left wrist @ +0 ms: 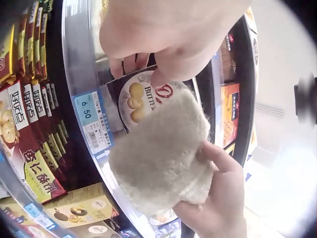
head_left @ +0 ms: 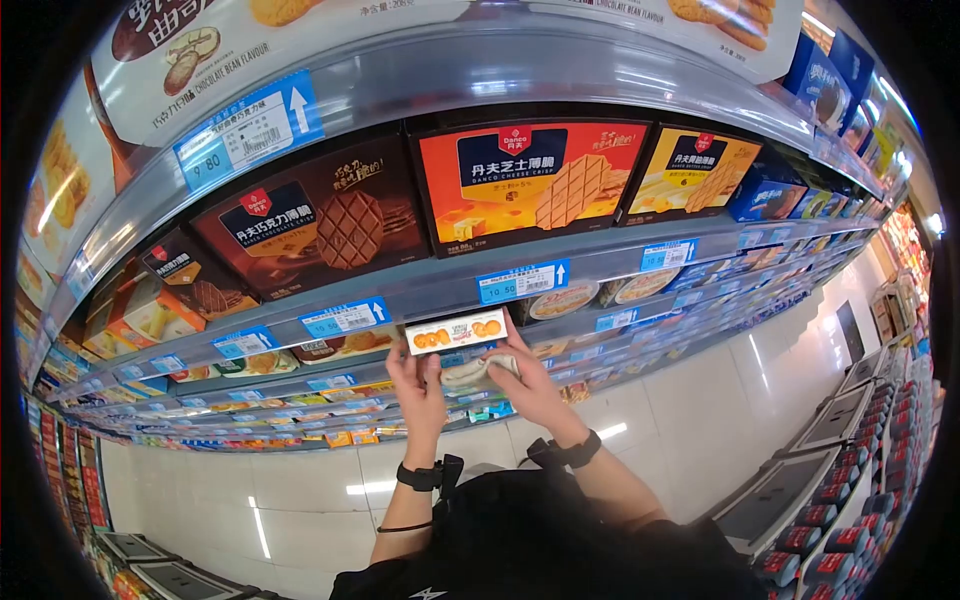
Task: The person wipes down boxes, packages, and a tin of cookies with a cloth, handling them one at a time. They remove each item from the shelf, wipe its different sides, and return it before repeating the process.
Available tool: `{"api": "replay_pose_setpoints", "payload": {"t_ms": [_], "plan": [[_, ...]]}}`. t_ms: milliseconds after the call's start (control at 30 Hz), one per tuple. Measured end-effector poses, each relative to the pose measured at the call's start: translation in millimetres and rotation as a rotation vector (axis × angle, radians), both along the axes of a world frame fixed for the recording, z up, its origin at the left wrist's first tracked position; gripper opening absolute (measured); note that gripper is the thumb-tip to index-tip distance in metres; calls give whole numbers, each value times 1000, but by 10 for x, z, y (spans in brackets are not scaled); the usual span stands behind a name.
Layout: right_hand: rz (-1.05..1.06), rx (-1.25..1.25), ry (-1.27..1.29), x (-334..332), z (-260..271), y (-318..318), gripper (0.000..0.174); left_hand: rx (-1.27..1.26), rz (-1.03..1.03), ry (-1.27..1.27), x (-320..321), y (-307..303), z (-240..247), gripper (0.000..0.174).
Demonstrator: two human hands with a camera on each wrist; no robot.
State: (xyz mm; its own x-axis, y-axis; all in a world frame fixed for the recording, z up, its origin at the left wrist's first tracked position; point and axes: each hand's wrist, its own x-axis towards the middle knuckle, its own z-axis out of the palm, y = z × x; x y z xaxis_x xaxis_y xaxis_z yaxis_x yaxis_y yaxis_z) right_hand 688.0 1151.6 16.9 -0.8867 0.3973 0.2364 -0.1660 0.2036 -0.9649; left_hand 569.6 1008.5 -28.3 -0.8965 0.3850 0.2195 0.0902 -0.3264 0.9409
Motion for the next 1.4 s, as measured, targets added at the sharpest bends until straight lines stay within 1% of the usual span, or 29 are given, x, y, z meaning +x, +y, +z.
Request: {"api": "replay_pose_setpoints", "payload": {"t_ms": [33,67,133,167,200,267,300,333,400,433,500,633,700,733,767,800,833,900,967,1000,1033,1067,1133,1200,1267,1333,1400], "plan": [[-25,-28,-6,-44,-24,-4,22,-80,30,91,-36,-1,-21,50],[-27,-26,-5,-89,-40,1,22,-78,28,92,-51,-1,-47,50],[-121,-27,74,-166,-80,-5,22,-144,-37,58,-33,-29,23,51],[-173,-16,85,-197,-112,-10,22,-189,8,297,-97,-10,-67,57],[-172,-17,84,-223,-125,-13,22,-190,9,296,-108,-28,-51,57],[-200,-114,116,-270,-141,-4,23,-354,-6,384,-123,-47,-8,64],[-212,4,66,-278,-151,13,20,-359,8,406,-115,-25,25,68],[-213,4,66,-295,-162,18,20,-358,7,406,-93,-11,61,68],[-150,-41,59,-321,-185,0,23,-253,-76,228,-53,-18,111,68],[-156,-47,56,-321,-193,-7,23,-258,-83,227,-68,-37,86,68],[-155,-88,43,-326,-202,-12,23,-307,-163,170,-118,-76,38,70],[-185,-90,31,-271,-192,-66,23,-309,-214,141,-128,-88,18,69],[-201,-66,37,-167,-199,-103,24,-292,-82,333,-102,-58,12,63],[-196,-38,47,-101,-207,-113,25,-290,-89,327,-83,-57,10,63],[-227,59,69,-31,-218,-121,25,-270,-101,291,-75,-66,14,60],[-226,61,66,48,-228,-112,25,-252,-111,257,-52,-57,30,57],[-243,49,57,141,-237,-84,25,-221,-93,227,-3,-27,61,50],[-254,38,52,303,-256,29,25,-237,-98,231,66,26,53,47],[-379,-30,105,472,-286,186,24,-255,-100,234,160,122,24,43],[-371,-30,105,551,-290,273,24,-240,-139,220,217,197,15,40],[-426,-36,128,615,-289,369,24,-223,-176,208,272,278,19,37],[-475,-45,152,664,-285,461,23,-226,-161,211,353,361,28,37],[-442,-82,159,754,-182,620,22,-224,-190,153,548,546,133,38],[-421,-116,164,839,-138,797,22,-219,-157,175,684,719,156,40],[-357,14,83,879,-125,955,22,-208,-129,196,815,890,176,42],[-323,21,99,858,-196,1092,22,-195,-126,136,919,1043,203,49],[-286,29,113,814,-243,1197,22,-198,-114,141,998,1162,221,50]]}}
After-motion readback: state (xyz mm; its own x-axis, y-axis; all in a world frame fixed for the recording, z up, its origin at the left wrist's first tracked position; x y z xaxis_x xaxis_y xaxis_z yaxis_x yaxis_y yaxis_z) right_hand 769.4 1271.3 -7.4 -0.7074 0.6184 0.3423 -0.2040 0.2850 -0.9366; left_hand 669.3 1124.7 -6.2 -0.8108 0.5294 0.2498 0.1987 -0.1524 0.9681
